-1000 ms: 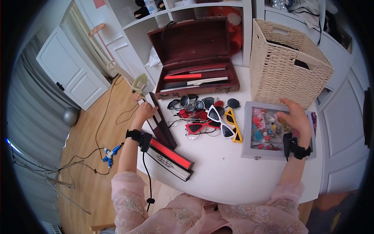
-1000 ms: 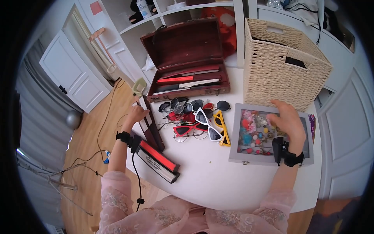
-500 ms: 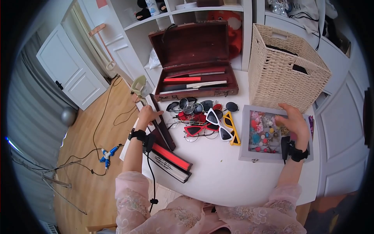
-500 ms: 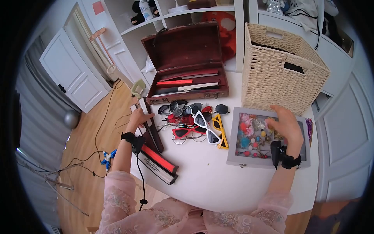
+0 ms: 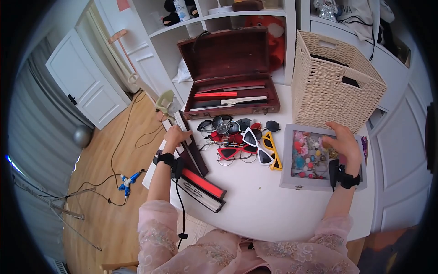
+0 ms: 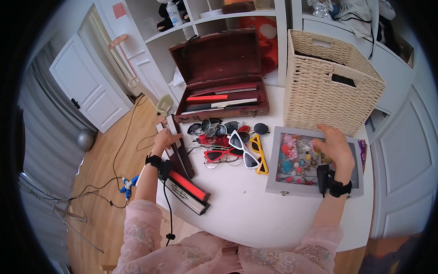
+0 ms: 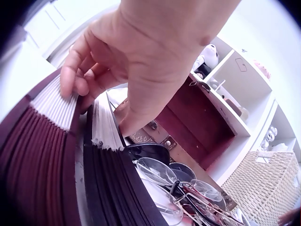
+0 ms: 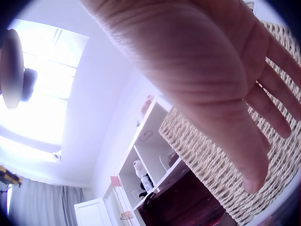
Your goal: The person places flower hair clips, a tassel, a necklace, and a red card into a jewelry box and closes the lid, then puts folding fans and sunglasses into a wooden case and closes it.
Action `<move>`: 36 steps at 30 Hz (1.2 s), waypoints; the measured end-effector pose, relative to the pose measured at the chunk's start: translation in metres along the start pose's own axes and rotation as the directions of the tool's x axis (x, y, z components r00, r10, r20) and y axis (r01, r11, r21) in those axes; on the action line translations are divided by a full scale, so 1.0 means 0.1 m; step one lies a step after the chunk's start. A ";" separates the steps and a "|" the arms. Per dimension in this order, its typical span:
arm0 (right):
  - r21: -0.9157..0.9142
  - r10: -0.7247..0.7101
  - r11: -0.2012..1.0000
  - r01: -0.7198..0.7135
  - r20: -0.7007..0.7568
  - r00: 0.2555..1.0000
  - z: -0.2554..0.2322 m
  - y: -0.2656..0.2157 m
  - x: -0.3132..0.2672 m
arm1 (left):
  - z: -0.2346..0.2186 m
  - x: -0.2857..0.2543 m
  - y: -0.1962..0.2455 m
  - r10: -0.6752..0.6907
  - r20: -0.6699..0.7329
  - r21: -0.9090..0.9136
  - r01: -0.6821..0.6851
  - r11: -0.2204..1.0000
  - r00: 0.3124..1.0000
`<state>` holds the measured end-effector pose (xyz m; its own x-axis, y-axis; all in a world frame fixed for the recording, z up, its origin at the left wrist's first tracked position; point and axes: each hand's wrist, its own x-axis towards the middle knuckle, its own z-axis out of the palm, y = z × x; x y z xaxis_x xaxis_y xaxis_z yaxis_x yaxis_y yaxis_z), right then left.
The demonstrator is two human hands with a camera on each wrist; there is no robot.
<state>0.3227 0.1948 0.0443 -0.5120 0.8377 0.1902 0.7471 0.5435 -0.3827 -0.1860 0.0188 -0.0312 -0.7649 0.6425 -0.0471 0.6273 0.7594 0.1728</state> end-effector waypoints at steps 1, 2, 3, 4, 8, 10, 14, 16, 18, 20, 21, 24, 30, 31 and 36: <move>-0.002 0.003 1.000 -0.003 -0.005 1.000 0.00 0.01 0.00 | -0.02 -0.01 0.02 -0.027 0.015 -0.031 0.027 0.999 1.000; -0.001 0.000 1.000 0.000 -0.005 1.000 0.00 0.01 0.00 | 0.00 -0.02 0.02 -0.030 0.013 -0.031 0.030 0.999 0.999; 0.010 0.002 1.000 -0.002 -0.009 1.000 0.00 0.02 -0.01 | 0.02 -0.02 0.02 -0.031 -0.023 -0.029 0.030 0.999 0.999; 0.022 0.006 1.000 -0.006 -0.014 1.000 -0.01 0.02 -0.01 | 0.02 -0.03 0.03 -0.030 -0.059 -0.026 0.029 0.999 0.998; 0.022 -0.013 1.000 0.014 -0.025 1.000 -0.04 0.04 -0.04 | 0.00 -0.06 0.05 -0.063 -0.054 -0.077 0.058 0.995 0.997; 0.014 -0.049 0.999 0.050 -0.063 0.997 -0.05 0.06 -0.05 | -0.02 -0.06 0.00 -0.092 -0.003 -0.258 0.088 0.962 0.996; 0.034 -0.051 0.998 0.054 -0.081 0.995 -0.06 0.07 -0.06 | -0.01 -0.03 -0.14 -0.124 0.035 -0.559 0.122 0.820 0.992; 0.005 -0.028 1.000 0.029 -0.073 0.997 -0.07 0.04 -0.07 | -0.02 -0.02 -0.18 -0.138 0.071 -0.618 0.152 0.771 0.988; 0.013 -0.027 1.000 0.028 -0.068 0.997 -0.06 0.07 -0.05 | -0.04 -0.02 -0.22 -0.073 0.043 -0.755 0.081 0.651 0.996; 0.022 -0.026 0.999 0.028 -0.064 0.998 -0.06 0.08 -0.04 | -0.25 -0.14 -0.14 -0.043 0.064 -0.761 0.077 0.644 0.997; 0.020 -0.017 1.000 0.019 -0.052 0.998 -0.06 0.08 -0.04 | -0.35 -0.18 -0.10 -0.020 0.043 -0.824 0.047 0.564 0.999; 0.017 -0.001 1.000 0.002 -0.040 0.999 -0.07 0.06 -0.04 | -0.60 -0.11 -0.08 0.072 0.000 -0.879 -0.034 0.475 0.997; 0.021 0.018 1.000 -0.018 -0.005 1.000 -0.05 0.08 -0.02 | -1.19 -0.04 0.43 0.283 -0.298 -0.611 -0.410 0.678 0.912; 0.022 0.038 0.999 -0.038 0.011 0.999 -0.05 0.09 -0.01 | -1.25 -0.04 0.56 0.323 -0.314 -0.578 -0.449 0.681 0.893; 0.022 0.041 0.999 -0.041 0.008 0.999 -0.07 0.05 -0.01 | -1.35 0.06 1.12 0.532 -0.523 -0.217 -0.708 0.673 0.666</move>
<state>0.3301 0.1967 0.0488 -0.4846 0.8586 0.1674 0.7580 0.5077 -0.4096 -0.1406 0.0937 0.1202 -0.2523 0.7784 0.5748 0.9313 0.0340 0.3627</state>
